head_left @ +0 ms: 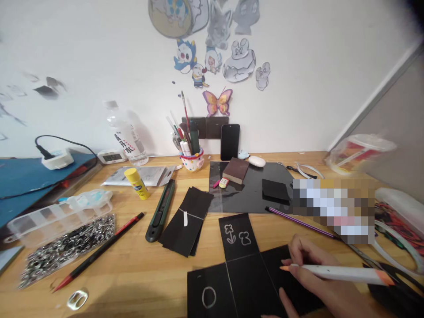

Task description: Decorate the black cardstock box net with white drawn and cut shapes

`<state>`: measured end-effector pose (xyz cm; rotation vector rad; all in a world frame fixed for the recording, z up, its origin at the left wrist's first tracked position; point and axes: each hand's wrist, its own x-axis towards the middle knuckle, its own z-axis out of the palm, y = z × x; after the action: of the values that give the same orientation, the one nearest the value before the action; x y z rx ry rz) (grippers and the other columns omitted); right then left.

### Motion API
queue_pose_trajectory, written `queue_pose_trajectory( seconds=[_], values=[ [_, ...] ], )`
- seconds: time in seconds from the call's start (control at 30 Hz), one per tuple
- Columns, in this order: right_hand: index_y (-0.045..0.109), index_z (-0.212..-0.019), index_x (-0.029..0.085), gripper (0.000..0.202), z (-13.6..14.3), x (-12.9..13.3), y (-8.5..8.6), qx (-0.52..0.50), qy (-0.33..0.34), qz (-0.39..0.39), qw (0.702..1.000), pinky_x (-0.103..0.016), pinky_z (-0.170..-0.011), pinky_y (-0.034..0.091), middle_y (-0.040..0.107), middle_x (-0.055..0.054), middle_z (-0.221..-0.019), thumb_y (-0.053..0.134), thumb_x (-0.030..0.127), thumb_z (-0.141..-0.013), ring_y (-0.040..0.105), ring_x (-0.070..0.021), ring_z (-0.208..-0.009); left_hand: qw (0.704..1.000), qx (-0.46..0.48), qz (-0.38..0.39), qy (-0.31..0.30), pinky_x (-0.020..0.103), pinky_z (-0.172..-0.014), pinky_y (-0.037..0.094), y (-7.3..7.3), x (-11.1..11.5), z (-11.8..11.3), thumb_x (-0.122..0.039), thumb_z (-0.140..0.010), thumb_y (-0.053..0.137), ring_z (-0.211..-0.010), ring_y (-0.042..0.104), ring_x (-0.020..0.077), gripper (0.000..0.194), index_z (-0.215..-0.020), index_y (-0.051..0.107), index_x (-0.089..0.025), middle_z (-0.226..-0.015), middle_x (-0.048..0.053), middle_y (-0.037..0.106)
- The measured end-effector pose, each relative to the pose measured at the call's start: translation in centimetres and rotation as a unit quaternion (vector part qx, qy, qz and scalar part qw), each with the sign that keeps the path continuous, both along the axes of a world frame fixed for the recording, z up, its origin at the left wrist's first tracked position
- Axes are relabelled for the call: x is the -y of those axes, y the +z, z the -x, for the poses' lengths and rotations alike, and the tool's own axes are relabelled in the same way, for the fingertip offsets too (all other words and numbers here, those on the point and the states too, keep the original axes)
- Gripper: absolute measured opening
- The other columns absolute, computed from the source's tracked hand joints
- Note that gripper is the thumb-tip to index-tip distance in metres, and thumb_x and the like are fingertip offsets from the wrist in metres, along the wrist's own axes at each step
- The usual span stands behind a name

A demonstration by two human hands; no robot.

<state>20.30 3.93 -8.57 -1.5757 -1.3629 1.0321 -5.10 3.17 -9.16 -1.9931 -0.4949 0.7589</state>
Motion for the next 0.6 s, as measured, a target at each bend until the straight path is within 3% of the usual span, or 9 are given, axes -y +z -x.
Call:
queue_pose_trajectory(
  seconds=[0.2, 0.4, 0.5, 0.6],
  values=[
    [0.035, -0.057, 0.023, 0.023, -0.9, -0.1, 0.3, -0.008, 0.064, 0.03, 0.998, -0.033, -0.071, 0.048, 0.037, 0.005, -0.06, 0.055, 0.026, -0.068, 0.045, -0.0141, -0.058, 0.999, 0.034, 0.025, -0.005, 0.032, -0.042, 0.05, -0.2, -0.3, 0.1, -0.03, -0.047, 0.035, -0.08, 0.065, 0.031, 0.046, -0.075, 0.071, -0.03, -0.084, 0.001, 0.07],
    [0.037, -0.06, 0.023, 0.023, -0.8, 0.0, 0.6, 0.043, 0.049, 0.012, 0.998, -0.024, -0.055, 0.041, 0.039, 0.004, -0.06, 0.05, 0.029, -0.077, 0.039, -0.0135, -0.057, 0.996, 0.077, 0.026, -0.028, 0.033, -0.045, 0.051, 0.7, -0.2, -0.3, -0.03, -0.051, 0.037, -0.084, 0.064, 0.0297, 0.044, -0.08, 0.069, -0.032, -0.083, 0.0, 0.071],
    [0.039, -0.061, 0.023, 0.021, -0.7, 0.1, 0.9, 0.057, 0.048, 0.01, 0.997, -0.025, -0.057, 0.041, 0.042, 0.004, -0.06, 0.051, 0.03, -0.077, 0.04, -0.0139, -0.059, 0.993, 0.102, 0.028, -0.052, 0.035, -0.052, 0.053, 1.7, -0.4, -0.5, -0.03, -0.06, 0.042, -0.089, 0.062, 0.0285, 0.037, -0.087, 0.068, -0.033, -0.089, 0.0, 0.07],
    [0.041, -0.061, 0.023, 0.019, -0.6, 0.0, 1.0, 0.067, 0.044, 0.012, 0.997, -0.025, -0.056, 0.04, 0.043, 0.003, -0.059, 0.051, 0.029, -0.076, 0.041, -0.0141, -0.058, 0.987, 0.129, 0.04, -0.09, 0.036, -0.066, 0.053, 2.5, -0.1, -2.0, -0.032, -0.076, 0.054, -0.095, 0.058, 0.024, 0.025, -0.099, 0.062, -0.026, -0.109, 0.004, 0.061]
  ],
)
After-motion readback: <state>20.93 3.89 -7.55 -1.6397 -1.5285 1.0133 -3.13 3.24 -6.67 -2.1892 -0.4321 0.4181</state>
